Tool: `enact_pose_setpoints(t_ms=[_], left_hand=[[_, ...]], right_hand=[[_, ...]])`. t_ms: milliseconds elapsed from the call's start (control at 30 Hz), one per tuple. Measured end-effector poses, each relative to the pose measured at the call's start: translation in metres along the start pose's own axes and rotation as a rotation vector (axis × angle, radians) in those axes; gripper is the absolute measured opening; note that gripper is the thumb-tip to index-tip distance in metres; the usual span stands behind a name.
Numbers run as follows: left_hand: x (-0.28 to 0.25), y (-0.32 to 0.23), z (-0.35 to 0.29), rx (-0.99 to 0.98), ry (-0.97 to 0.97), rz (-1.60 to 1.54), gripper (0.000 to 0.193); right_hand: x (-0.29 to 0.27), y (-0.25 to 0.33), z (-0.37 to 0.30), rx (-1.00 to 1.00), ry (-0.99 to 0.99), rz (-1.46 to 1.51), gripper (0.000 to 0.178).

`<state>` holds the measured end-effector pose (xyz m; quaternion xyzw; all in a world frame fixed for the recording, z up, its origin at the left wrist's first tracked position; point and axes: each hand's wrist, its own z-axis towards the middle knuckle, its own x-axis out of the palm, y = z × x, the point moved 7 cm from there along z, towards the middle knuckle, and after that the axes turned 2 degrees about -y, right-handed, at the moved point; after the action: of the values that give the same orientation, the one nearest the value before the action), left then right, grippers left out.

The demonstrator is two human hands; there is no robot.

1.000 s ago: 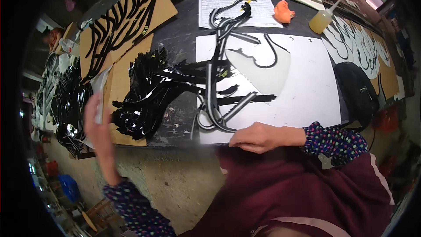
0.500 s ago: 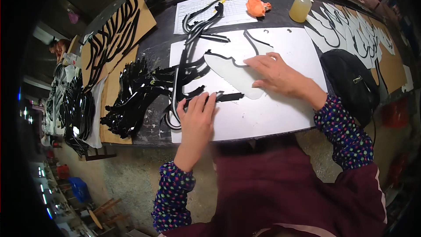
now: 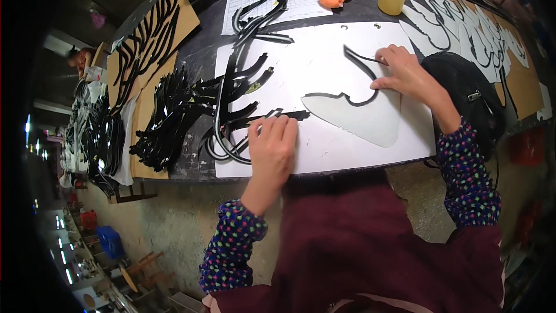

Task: Applying adhesive to black shoe straps and assembling them onto a shoe component.

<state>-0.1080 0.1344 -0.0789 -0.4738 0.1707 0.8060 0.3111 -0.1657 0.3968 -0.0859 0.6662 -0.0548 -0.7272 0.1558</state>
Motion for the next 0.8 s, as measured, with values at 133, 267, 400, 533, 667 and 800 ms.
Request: enact_pose_setpoints(t_ms=[133,267,400,533,667,800], left_hand=[[-0.003,-0.007,-0.013,0.025,-0.012,-0.074,0.029],[-0.015,0.008,-0.022,-0.087,-0.103,-0.102,0.026],[-0.019,0.032,-0.018,-0.202,-0.133,-0.027,0.03],[-0.031,0.062,-0.008,-0.297,-0.156,0.17,0.037],[-0.029,0.111,0.005,-0.497,-0.1,0.203,0.035],[-0.018,0.134,0.01,-0.48,-0.051,0.131,0.025]], right_hand=[[-0.012,-0.017,0.003,0.158,0.263,0.202,0.054],[-0.097,-0.02,-0.01,0.019,-0.217,0.758,0.032],[-0.092,0.009,-0.014,-0.146,-0.27,0.839,0.029],[-0.032,0.038,-0.025,0.062,0.113,0.704,0.044],[0.001,0.047,-0.038,-0.008,0.077,0.808,0.06],[0.016,0.056,-0.035,0.037,0.152,0.928,0.059]])
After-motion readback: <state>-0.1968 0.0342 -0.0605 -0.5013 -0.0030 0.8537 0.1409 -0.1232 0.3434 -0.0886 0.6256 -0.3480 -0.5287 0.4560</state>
